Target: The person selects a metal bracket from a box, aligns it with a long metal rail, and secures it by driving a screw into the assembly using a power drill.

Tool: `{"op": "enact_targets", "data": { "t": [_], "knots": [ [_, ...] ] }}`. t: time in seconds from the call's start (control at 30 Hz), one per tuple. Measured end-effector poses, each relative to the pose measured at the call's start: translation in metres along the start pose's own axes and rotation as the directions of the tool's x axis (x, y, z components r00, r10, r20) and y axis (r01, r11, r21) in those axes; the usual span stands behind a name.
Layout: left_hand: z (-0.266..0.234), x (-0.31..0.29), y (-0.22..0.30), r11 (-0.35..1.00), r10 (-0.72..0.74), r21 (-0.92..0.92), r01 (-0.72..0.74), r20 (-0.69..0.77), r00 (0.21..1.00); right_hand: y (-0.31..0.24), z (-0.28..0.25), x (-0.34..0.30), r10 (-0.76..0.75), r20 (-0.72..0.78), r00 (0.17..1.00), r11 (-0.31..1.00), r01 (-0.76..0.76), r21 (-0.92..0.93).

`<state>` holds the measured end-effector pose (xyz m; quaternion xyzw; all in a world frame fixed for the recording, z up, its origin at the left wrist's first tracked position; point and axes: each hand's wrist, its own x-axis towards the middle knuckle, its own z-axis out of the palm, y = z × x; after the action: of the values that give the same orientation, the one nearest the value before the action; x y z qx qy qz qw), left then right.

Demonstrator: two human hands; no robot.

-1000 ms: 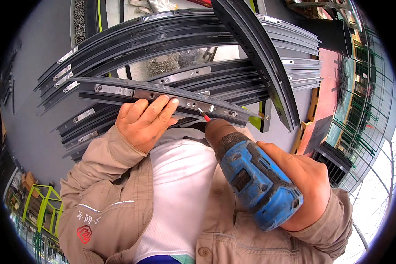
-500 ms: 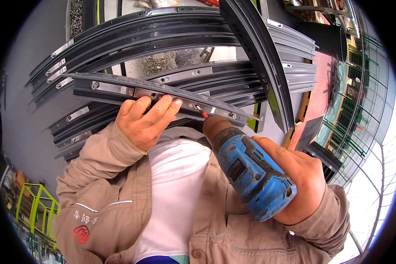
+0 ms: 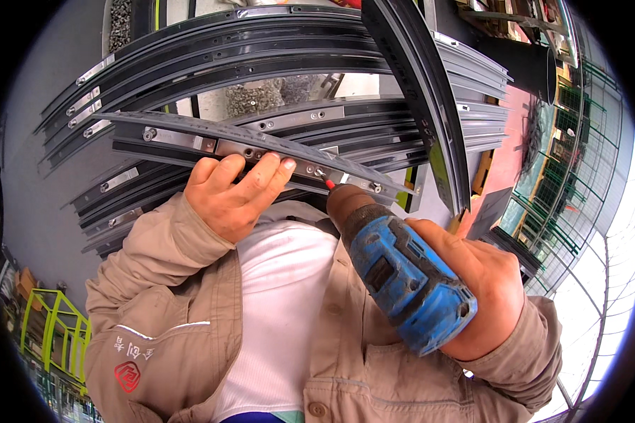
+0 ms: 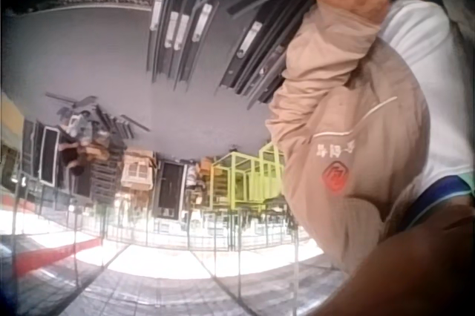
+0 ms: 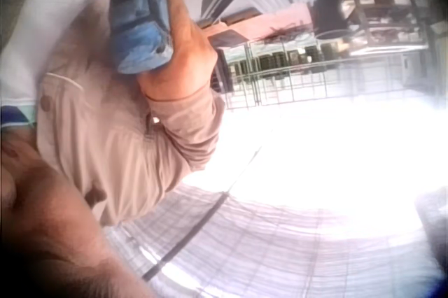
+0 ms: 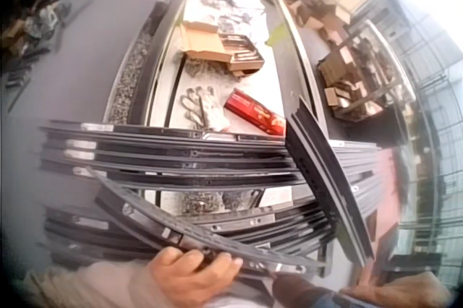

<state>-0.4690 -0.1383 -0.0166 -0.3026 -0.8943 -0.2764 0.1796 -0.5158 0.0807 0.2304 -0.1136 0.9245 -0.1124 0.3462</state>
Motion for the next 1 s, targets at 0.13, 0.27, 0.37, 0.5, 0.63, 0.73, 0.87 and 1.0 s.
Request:
{"op": "enact_targets", "data": {
  "t": [0.13,0.27,0.37,0.5,0.63,0.73,0.87,1.0],
  "knots": [
    [0.0,0.001,-0.001,1.0,0.003,0.001,-0.003,-0.001,1.0,-0.003,-0.003,0.005,-0.033,0.007,0.999,0.998,0.033,-0.045],
    [0.003,0.0,-0.001,1.0,0.002,0.004,-0.002,-0.018,1.0,-0.003,-0.004,0.009,-0.003,0.02,1.0,0.999,0.004,-0.038],
    [0.005,0.0,-0.002,1.0,0.008,0.011,-0.008,-0.03,1.0,0.002,-0.006,0.007,0.025,0.098,0.995,0.998,-0.019,-0.061],
    [0.009,-0.001,-0.002,0.999,0.017,0.038,-0.015,-0.048,0.999,0.004,-0.008,0.012,-0.1,0.045,0.994,0.995,0.101,-0.02],
    [0.008,-0.001,-0.001,0.999,0.014,0.049,-0.012,-0.038,0.999,0.004,-0.009,0.014,-0.067,0.072,0.995,0.998,0.068,-0.013],
    [0.008,-0.002,0.0,0.999,-0.004,0.036,0.005,-0.032,0.999,0.008,-0.012,0.017,-0.14,0.084,0.987,0.987,0.146,-0.066],
    [0.009,-0.002,0.001,0.999,-0.021,0.035,0.022,-0.033,0.999,0.004,-0.011,0.021,-0.084,0.079,0.993,0.996,0.085,-0.011],
    [0.01,-0.003,0.0,0.999,-0.028,0.025,0.029,-0.036,0.999,0.009,-0.01,0.028,-0.096,0.077,0.992,0.995,0.099,-0.029]
  ]
}}
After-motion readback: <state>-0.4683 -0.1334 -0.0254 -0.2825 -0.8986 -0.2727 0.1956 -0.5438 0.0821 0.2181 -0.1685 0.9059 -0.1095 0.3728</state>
